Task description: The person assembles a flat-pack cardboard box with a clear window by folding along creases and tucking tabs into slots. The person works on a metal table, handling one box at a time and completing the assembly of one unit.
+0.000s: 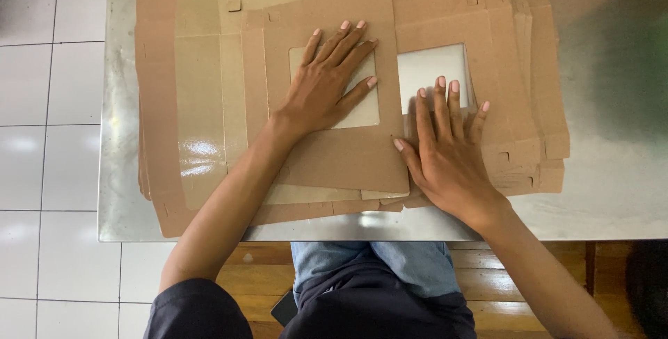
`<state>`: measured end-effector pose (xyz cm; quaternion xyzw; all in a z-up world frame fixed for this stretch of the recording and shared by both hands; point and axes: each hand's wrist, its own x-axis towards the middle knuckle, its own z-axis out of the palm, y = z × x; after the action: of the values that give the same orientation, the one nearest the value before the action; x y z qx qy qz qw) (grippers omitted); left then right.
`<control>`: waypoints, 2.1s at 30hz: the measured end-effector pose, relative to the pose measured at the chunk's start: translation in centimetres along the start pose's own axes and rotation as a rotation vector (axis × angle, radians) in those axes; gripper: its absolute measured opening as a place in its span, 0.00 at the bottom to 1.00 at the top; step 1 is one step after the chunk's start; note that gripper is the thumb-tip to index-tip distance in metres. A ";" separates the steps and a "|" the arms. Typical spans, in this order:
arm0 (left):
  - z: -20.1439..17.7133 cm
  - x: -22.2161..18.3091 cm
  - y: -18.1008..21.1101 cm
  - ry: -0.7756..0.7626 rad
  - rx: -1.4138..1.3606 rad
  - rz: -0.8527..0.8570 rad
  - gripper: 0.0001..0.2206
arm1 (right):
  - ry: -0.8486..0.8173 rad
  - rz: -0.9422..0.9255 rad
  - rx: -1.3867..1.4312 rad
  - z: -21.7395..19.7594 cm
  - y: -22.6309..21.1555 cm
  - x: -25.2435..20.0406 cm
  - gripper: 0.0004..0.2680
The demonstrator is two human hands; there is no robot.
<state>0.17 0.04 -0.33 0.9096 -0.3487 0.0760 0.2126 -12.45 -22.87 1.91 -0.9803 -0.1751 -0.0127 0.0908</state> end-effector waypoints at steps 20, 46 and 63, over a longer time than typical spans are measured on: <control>-0.3 -0.4 0.5 -0.048 0.017 -0.006 0.40 | -0.119 0.221 0.021 -0.6 5.2 14.4 0.34; -0.4 -0.1 0.5 -0.064 0.010 -0.018 0.40 | -0.022 0.074 0.021 -1.3 2.3 2.4 0.33; -0.2 -0.3 0.5 -0.044 0.014 -0.019 0.39 | -0.046 0.158 0.193 -0.4 4.2 7.3 0.36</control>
<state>-0.38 0.01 -0.07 0.9158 -0.3439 0.0565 0.1995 -4.19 -24.32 1.99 -0.9777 -0.0998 0.0338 0.1815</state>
